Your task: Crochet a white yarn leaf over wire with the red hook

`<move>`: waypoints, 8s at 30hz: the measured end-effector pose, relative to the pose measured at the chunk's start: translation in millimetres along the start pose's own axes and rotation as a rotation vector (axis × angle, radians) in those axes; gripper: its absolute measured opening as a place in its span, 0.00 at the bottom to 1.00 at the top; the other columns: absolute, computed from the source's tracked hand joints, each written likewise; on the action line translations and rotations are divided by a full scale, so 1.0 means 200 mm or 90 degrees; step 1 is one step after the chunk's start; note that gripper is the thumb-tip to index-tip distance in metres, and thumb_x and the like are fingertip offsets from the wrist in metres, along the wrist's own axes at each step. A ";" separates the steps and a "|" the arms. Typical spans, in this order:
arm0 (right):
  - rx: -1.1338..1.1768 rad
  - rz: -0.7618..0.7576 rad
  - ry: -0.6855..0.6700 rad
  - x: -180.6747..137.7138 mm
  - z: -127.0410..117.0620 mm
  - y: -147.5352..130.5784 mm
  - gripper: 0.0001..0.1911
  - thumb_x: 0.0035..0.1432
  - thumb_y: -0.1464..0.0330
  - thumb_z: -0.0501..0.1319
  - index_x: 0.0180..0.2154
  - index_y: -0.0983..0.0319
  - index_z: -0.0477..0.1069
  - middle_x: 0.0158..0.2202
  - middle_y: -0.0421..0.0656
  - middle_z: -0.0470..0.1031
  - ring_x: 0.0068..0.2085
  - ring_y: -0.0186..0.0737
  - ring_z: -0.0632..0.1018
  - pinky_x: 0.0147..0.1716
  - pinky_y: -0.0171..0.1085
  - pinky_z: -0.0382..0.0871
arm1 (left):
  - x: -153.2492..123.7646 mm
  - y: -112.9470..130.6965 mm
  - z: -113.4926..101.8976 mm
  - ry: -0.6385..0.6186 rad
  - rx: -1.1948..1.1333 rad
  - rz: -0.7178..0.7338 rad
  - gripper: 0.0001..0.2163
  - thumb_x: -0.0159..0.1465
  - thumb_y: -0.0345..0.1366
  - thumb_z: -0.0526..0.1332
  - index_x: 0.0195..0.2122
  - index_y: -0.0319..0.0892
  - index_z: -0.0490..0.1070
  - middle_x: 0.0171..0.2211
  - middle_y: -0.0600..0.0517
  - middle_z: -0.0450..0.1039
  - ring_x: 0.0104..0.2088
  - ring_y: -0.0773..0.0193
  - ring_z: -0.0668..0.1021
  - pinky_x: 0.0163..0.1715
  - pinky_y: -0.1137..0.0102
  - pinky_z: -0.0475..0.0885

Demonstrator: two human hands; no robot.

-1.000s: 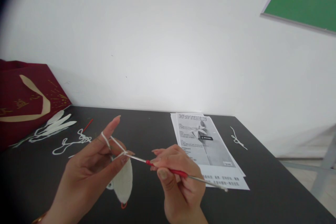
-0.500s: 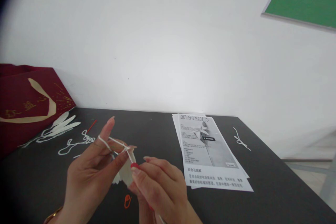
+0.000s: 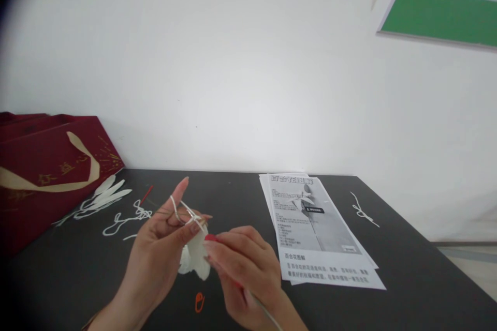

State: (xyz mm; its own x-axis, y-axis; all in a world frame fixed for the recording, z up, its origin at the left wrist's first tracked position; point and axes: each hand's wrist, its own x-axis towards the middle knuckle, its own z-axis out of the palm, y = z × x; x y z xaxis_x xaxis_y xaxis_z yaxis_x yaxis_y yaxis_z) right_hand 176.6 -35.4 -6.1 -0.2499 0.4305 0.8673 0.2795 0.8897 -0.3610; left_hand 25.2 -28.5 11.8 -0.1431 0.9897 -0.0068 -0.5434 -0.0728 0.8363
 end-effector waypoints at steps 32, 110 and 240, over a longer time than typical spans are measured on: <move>0.104 0.120 0.070 0.00 -0.07 -0.04 0.16 0.54 0.80 0.58 0.43 0.62 0.73 0.35 0.46 0.77 0.35 0.41 0.76 0.31 0.41 0.71 | 0.07 0.01 -0.09 -0.153 0.222 0.198 0.30 0.53 0.27 0.68 0.55 0.57 0.67 0.25 0.58 0.74 0.29 0.70 0.75 0.31 0.76 0.70; 0.467 0.283 -0.070 0.10 -0.20 0.11 0.04 0.54 0.65 0.65 0.32 0.57 0.79 0.27 0.43 0.77 0.28 0.38 0.76 0.25 0.38 0.72 | 0.04 0.00 -0.10 -0.490 -0.235 -0.396 0.32 0.40 0.24 0.64 0.51 0.38 0.72 0.15 0.59 0.61 0.14 0.72 0.64 0.17 0.75 0.59; 0.299 0.683 -0.212 -0.10 0.20 0.24 0.12 0.51 0.61 0.61 0.25 0.65 0.71 0.23 0.43 0.76 0.24 0.38 0.76 0.27 0.35 0.69 | 0.26 -0.27 -0.13 0.100 0.009 -0.141 0.10 0.50 0.36 0.70 0.21 0.32 0.76 0.17 0.53 0.70 0.17 0.72 0.67 0.19 0.73 0.61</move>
State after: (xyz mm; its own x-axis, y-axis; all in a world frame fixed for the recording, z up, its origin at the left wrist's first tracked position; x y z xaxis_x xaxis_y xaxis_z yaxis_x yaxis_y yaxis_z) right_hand 158.5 5.5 -54.1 -0.3435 0.9377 -0.0533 0.1451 -0.0030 -0.9894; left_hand 25.5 23.5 -47.4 -0.1497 0.9498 -0.2748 -0.5637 0.1463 0.8129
